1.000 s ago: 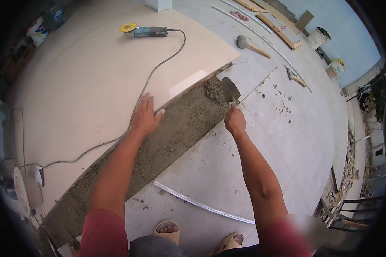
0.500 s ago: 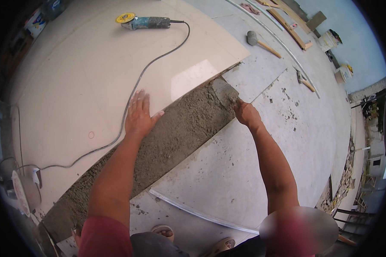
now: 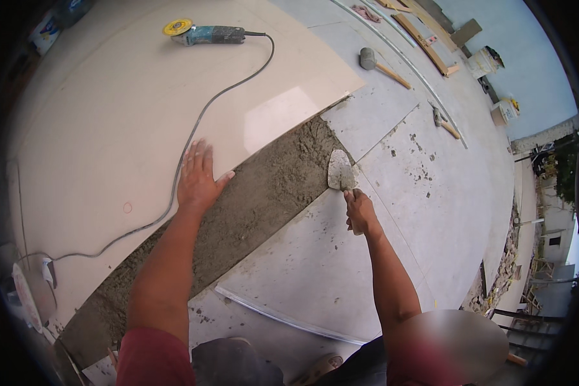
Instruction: The person spreads cement mortar on the floor using a trowel, levels it with a straight edge, and places a large ceramic tile into position. They adjust the tile and tap it with a rubber mallet to secure it.
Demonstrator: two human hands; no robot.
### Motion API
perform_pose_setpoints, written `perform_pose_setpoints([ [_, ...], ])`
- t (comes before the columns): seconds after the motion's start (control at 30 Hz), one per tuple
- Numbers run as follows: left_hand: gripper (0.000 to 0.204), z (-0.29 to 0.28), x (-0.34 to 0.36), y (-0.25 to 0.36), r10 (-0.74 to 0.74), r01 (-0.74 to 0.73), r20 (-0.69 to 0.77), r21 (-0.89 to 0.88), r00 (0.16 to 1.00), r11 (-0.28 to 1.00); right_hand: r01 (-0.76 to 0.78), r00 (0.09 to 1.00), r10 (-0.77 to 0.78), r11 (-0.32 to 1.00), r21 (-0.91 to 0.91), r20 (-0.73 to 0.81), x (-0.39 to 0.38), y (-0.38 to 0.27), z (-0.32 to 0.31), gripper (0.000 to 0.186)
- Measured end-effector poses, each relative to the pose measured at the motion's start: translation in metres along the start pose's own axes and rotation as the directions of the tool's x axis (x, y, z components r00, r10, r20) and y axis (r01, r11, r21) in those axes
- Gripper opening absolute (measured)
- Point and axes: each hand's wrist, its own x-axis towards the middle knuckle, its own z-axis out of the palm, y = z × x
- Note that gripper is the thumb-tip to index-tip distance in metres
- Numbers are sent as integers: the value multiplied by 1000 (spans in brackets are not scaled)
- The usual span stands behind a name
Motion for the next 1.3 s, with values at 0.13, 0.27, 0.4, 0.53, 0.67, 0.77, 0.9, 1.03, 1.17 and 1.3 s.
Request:
perform_pose_setpoints([
  [0.13,86,2,1,-5,-4,4,1,13,1000,1000,20,994,13,956,294,-110,8,13,25,38],
  [0.27,87,-2,1,0,-17,17,29,13,999,1000,46,996,16,756,653,-89,48,-35,48,40],
  [0.4,88,-5,1,4,-30,29,49,29,998,999,254,967,-253,960,119,-19,88,-57,50,44],
  [0.53,86,-8,-7,-3,-41,41,22,24,999,999,76,997,-79,985,-155,-18,37,-61,33,44],
  [0.67,84,-1,-2,7,-13,13,-11,2,1000,1000,39,996,-48,993,-110,-81,6,10,10,43],
  [0.77,85,0,-2,5,1,-2,-20,-31,1000,1000,16,999,-14,996,89,-30,-29,20,19,42],
  [0.9,86,-21,-2,-25,36,-31,61,-82,998,996,28,988,-71,956,291,135,-90,6,53,41],
  [1.03,58,-65,-24,-43,-35,66,69,-531,997,845,179,961,-231,937,301,149,-153,20,83,42],
  [1.17,45,-109,-112,-128,-322,193,-194,-489,927,851,162,927,-182,983,87,327,-211,9,102,44],
  [1.3,51,-113,-194,-239,-591,549,-120,-265,797,793,547,769,-457,832,-91,447,-235,3,153,42],
])
